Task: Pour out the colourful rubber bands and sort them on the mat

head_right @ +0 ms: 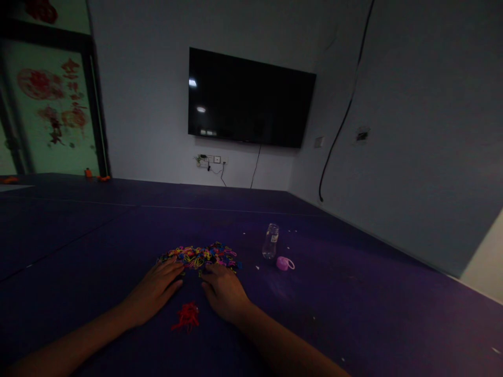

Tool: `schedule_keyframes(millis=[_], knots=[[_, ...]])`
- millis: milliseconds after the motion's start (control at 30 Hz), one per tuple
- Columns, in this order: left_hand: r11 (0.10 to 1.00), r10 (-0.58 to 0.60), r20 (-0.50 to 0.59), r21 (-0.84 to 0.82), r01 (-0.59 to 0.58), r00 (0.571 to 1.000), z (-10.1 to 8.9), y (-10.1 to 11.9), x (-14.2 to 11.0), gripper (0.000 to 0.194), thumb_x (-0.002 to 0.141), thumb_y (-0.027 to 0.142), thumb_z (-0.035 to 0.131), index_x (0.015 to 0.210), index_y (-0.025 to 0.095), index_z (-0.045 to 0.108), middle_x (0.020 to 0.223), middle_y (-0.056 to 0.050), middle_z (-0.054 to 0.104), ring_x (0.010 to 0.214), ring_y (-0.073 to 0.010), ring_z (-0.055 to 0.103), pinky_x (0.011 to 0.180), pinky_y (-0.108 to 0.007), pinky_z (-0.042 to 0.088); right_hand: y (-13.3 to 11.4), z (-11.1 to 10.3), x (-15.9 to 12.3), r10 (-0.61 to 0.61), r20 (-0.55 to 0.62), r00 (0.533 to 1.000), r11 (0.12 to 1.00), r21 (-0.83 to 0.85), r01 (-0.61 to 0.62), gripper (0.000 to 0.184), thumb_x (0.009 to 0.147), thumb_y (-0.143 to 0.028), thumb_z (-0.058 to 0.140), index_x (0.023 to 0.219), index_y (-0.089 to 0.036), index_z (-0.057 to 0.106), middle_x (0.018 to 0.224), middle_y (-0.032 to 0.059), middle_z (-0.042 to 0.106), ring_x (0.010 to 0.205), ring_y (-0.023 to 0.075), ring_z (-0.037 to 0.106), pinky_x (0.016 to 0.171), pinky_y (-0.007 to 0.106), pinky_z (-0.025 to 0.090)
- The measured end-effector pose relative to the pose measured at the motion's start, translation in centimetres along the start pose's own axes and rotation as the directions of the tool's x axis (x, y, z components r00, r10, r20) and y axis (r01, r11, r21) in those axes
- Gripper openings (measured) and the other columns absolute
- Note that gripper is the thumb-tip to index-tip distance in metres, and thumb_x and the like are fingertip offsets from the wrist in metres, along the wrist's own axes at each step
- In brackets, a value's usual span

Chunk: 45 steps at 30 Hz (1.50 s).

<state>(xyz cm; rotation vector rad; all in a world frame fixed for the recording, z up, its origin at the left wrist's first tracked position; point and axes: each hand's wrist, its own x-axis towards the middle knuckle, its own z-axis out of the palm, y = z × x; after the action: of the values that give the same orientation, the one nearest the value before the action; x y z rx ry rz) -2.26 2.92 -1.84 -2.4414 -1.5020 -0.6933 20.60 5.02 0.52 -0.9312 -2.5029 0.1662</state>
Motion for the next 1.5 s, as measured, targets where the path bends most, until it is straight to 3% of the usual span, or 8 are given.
schedule_keyframes(millis=[233, 633, 900, 1000, 1100, 1233, 1367, 1500], knots=[[0.999, 0.017, -0.069, -0.031, -0.019, 0.997, -0.4, 0.4, 0.0, 0.034, 0.093, 0.035, 0.038, 0.114, 0.020, 0.060, 0.118, -0.008, 0.062, 0.120, -0.0245, 0.049, 0.102, -0.047, 0.037, 0.2, 0.2, 0.0, 0.003, 0.003, 1.000, 1.000, -0.002, -0.002, 0.031, 0.090, -0.021, 0.044, 0.113, -0.020, 0.064, 0.128, 0.0087, 0.056, 0.119, 0.0217, 0.050, 0.099, 0.036, 0.040], [0.999, 0.015, -0.033, -0.034, -0.016, 0.999, -0.6, 0.6, 0.2, 0.032, 0.093, 0.033, 0.039, 0.111, 0.019, 0.062, 0.115, -0.007, 0.064, 0.120, -0.0248, 0.048, 0.103, -0.047, 0.035, 0.5, 0.4, 0.0, 0.014, 0.014, 1.000, 1.000, 0.012, -0.014, 0.032, 0.090, -0.021, 0.045, 0.115, -0.020, 0.063, 0.130, 0.0091, 0.055, 0.119, 0.0214, 0.050, 0.100, 0.036, 0.038], [0.996, 0.027, -0.066, -0.085, -0.033, 0.997, -0.8, 0.8, 0.2, 0.027, 0.092, 0.028, 0.043, 0.103, 0.016, 0.064, 0.109, -0.008, 0.063, 0.112, -0.0255, 0.053, 0.099, -0.047, 0.040, 0.2, 0.1, -0.1, 0.016, 0.010, 1.000, 1.000, 0.018, -0.016, 0.031, 0.090, -0.020, 0.044, 0.114, -0.020, 0.064, 0.129, 0.0090, 0.055, 0.119, 0.0213, 0.050, 0.098, 0.036, 0.040], [0.993, 0.017, -0.126, -0.115, -0.031, 0.992, -1.1, 0.9, 0.4, 0.026, 0.092, 0.026, 0.044, 0.104, 0.015, 0.064, 0.109, -0.010, 0.062, 0.108, -0.0252, 0.055, 0.095, -0.045, 0.044, 0.1, 0.0, -0.1, 0.016, 0.014, 1.000, 1.000, 0.011, -0.016, 0.032, 0.089, -0.020, 0.044, 0.115, -0.020, 0.063, 0.129, 0.0087, 0.055, 0.119, 0.0212, 0.050, 0.099, 0.036, 0.040], [0.984, 0.081, -0.232, -0.138, -0.115, 0.969, -1.7, 1.4, 0.5, 0.027, 0.093, 0.025, 0.042, 0.108, 0.016, 0.062, 0.110, -0.010, 0.062, 0.106, -0.0239, 0.056, 0.092, -0.044, 0.046, 0.1, 0.0, 0.0, 0.005, 0.005, 1.000, 1.000, 0.009, -0.005, 0.032, 0.089, -0.020, 0.044, 0.115, -0.020, 0.063, 0.128, 0.0085, 0.056, 0.118, 0.0209, 0.050, 0.098, 0.035, 0.040], [0.932, 0.283, -0.349, -0.121, -0.343, 0.893, -2.4, 2.7, 0.0, 0.022, 0.092, 0.019, 0.044, 0.103, 0.018, 0.063, 0.099, -0.007, 0.066, 0.100, -0.0211, 0.058, 0.092, -0.043, 0.045, 0.1, 0.1, 0.0, -0.012, -0.020, 1.000, 1.000, 0.014, 0.012, 0.031, 0.089, -0.018, 0.044, 0.112, -0.019, 0.065, 0.126, 0.0083, 0.057, 0.115, 0.0200, 0.052, 0.096, 0.033, 0.041], [0.847, 0.467, -0.306, -0.114, -0.519, 0.830, -2.9, 4.3, -1.0, 0.024, 0.090, 0.010, 0.045, 0.103, 0.020, 0.062, 0.095, -0.005, 0.068, 0.098, -0.0192, 0.059, 0.098, -0.044, 0.041, 0.1, 0.1, 0.1, 0.006, -0.052, 0.999, 1.000, 0.020, -0.005, 0.029, 0.089, -0.017, 0.044, 0.108, -0.020, 0.066, 0.121, 0.0073, 0.061, 0.112, 0.0193, 0.054, 0.096, 0.033, 0.041], [0.782, 0.570, -0.207, -0.159, -0.602, 0.795, -3.5, 5.6, -1.4, 0.023, 0.090, 0.011, 0.044, 0.103, 0.019, 0.061, 0.093, -0.006, 0.068, 0.095, -0.0188, 0.059, 0.097, -0.040, 0.042, 0.7, 0.2, 0.1, 0.138, -0.140, 0.981, 0.990, 0.000, -0.139, 0.030, 0.088, -0.015, 0.043, 0.106, -0.022, 0.067, 0.118, 0.0067, 0.063, 0.110, 0.0205, 0.055, 0.096, 0.036, 0.040]])
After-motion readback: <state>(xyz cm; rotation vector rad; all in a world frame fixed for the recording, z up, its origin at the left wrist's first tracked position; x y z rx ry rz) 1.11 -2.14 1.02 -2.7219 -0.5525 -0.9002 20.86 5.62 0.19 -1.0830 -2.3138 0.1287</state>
